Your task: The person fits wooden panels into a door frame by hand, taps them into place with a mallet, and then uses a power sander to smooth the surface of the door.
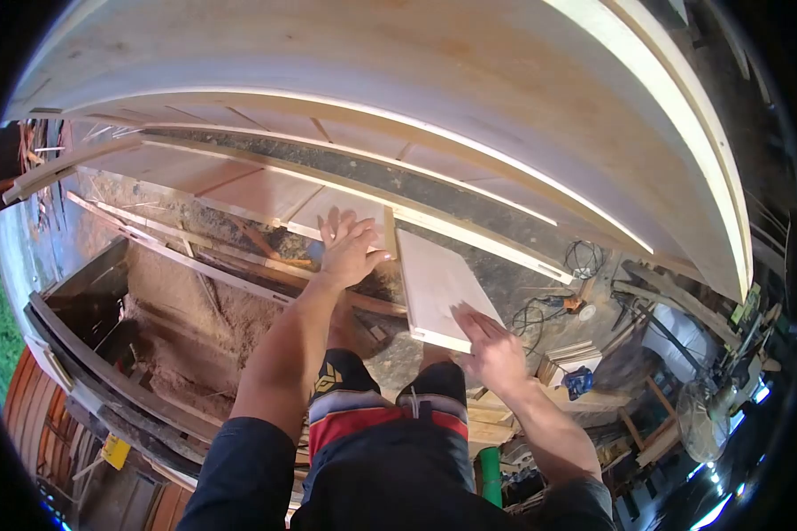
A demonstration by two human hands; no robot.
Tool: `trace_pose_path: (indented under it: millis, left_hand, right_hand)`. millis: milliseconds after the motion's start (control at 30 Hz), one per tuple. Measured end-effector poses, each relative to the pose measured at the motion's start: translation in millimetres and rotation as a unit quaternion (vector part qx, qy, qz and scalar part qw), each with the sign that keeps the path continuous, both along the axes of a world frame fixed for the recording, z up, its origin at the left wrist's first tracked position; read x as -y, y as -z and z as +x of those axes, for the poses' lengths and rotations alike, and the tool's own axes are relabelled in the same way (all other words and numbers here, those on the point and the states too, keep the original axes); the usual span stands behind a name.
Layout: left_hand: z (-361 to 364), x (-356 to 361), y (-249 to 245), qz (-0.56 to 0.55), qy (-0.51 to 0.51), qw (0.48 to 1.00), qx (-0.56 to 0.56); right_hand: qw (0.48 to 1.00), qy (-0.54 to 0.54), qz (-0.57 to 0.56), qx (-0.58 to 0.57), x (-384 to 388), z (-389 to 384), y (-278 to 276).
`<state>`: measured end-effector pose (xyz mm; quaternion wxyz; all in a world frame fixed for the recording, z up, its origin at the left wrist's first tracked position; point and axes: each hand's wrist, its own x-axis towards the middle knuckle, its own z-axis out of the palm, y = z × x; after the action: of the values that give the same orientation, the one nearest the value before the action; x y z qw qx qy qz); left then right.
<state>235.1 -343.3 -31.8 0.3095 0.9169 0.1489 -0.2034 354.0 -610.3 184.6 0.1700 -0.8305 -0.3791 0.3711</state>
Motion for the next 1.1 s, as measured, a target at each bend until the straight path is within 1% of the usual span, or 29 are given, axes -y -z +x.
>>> trace_pose_path:
  millis: [100, 133, 233, 333, 433, 500, 567, 667, 700, 800, 900, 1033, 1100]
  left_hand:
    - [-2.1, 1.0, 1.3, -0.005, -0.009, 1.0, 0.009]
    - [-2.6, 2.4, 0.4, -0.008, -0.008, 1.0, 0.004]
    - [0.2, 0.6, -2.4, -0.008, -0.009, 1.0, -0.001]
    - [1.2, 2.0, -5.2, -0.009, -0.013, 1.0, 0.002]
    - [5.1, 4.3, -7.0, -0.009, -0.022, 1.0, 0.003]
    - [7.4, 4.3, -7.4, -0.008, -0.028, 1.0, -0.005]
    - [8.5, 4.7, -12.9, -0.011, -0.027, 1.0, -0.009]
    - [12.8, 5.3, -22.7, -0.008, -0.011, 1.0, -0.012]
    - [14.2, 5.1, -24.0, -0.004, -0.004, 1.0, -0.012]
    - [14.8, 7.7, -24.6, -0.004, -0.026, 0.999, 0.04]
    - [17.9, 7.6, -26.6, -0.001, -0.03, 0.999, -0.012]
    - [19.0, 8.6, -31.8, -0.003, -0.038, 0.998, -0.044]
    - [14.1, 10.0, -30.1, 0.0, -0.037, 0.999, -0.032]
  right_hand:
    - [0.999, -0.033, 0.003, 0.013, 3.6, -0.3, -12.2]
    - [1.0, -0.022, 0.012, 0.019, 0.1, -0.2, -10.5]
    - [0.999, -0.045, 0.006, 0.004, -5.6, 1.7, 0.5]
    - [0.999, -0.035, 0.033, 0.024, -20.8, 2.2, 18.3]
    - [0.999, -0.014, 0.035, 0.026, -20.8, -2.8, 69.6]
    - [0.998, -0.009, 0.057, 0.038, -20.6, 1.0, 108.4]
    - [0.997, -0.003, 0.063, 0.037, -19.7, 2.0, 136.9]
    - [0.999, -0.004, 0.038, 0.039, -15.8, 1.3, 171.1]
    - [0.999, -0.006, 0.033, 0.042, -16.5, 2.1, 179.0]
    - [0.999, -0.014, 0.031, 0.039, -15.6, 2.4, 201.3]
    - [0.994, -0.015, 0.079, 0.076, -16.2, 0.4, 214.9]
    - [0.999, -0.015, 0.004, 0.049, -12.9, -10.7, 222.5]
    - [0.999, -0.027, -0.024, 0.034, -12.7, -10.1, 224.8]
